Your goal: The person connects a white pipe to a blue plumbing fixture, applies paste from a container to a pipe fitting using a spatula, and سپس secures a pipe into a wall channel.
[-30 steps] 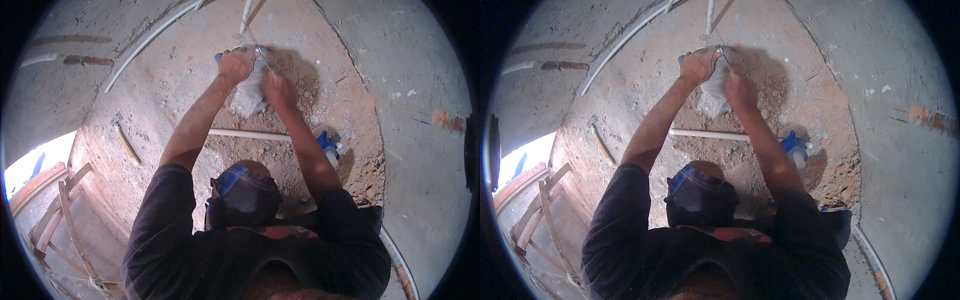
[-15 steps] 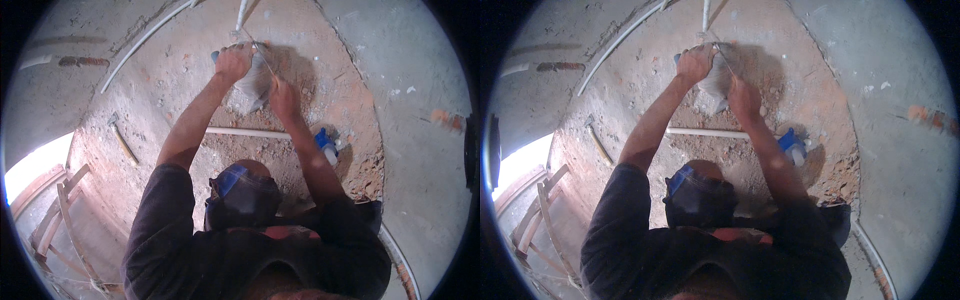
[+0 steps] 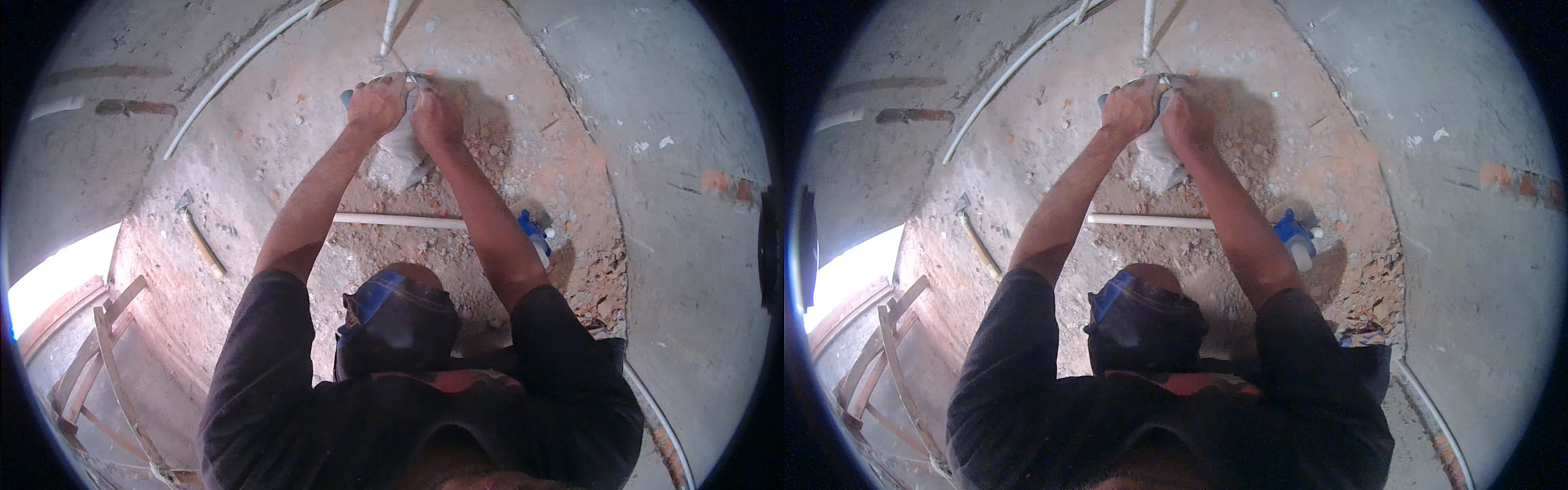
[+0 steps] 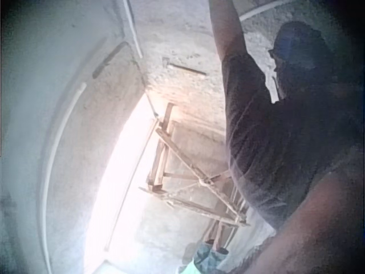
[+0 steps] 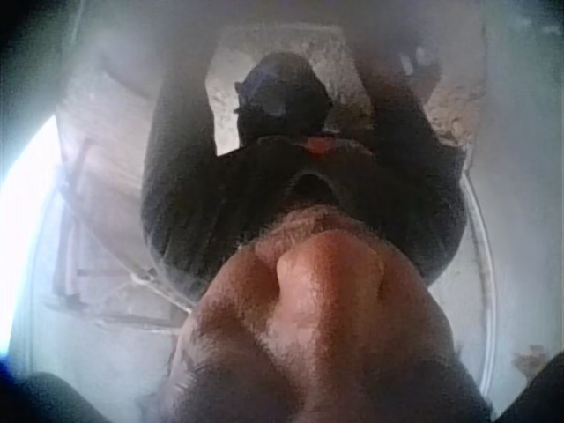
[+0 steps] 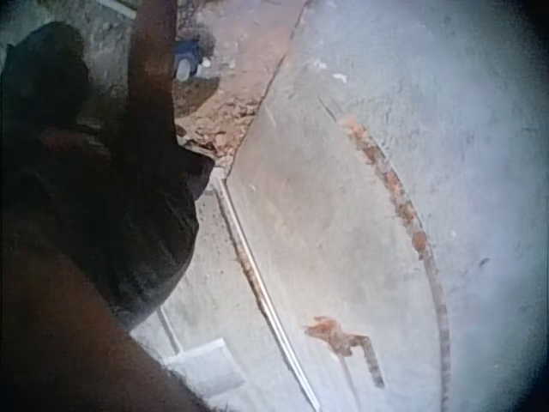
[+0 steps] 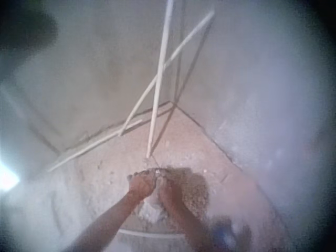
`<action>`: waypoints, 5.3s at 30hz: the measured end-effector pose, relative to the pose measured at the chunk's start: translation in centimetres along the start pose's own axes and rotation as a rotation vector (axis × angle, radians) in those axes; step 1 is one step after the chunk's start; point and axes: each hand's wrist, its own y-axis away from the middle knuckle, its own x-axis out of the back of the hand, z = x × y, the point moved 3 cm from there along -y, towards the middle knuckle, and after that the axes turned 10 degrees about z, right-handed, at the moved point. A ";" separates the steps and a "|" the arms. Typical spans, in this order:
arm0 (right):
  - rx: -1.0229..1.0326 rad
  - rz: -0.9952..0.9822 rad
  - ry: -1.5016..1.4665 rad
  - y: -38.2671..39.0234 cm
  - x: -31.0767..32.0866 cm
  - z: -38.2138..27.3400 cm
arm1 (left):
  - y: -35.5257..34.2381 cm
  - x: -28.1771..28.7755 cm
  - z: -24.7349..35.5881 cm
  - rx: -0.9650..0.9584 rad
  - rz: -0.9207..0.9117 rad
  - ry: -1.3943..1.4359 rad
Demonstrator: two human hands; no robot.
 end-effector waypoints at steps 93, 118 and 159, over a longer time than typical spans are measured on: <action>-0.017 0.017 -0.113 2.4 -0.8 2.0 | -0.7 0.7 0.1 0.062 -0.171 0.012; -0.053 -0.040 -0.056 2.3 2.1 -0.5 | 0.2 0.1 -0.2 -0.019 -0.102 -0.010; 0.057 -0.035 -0.161 1.7 1.4 0.8 | -0.1 -0.1 -0.2 -0.038 -0.043 -0.007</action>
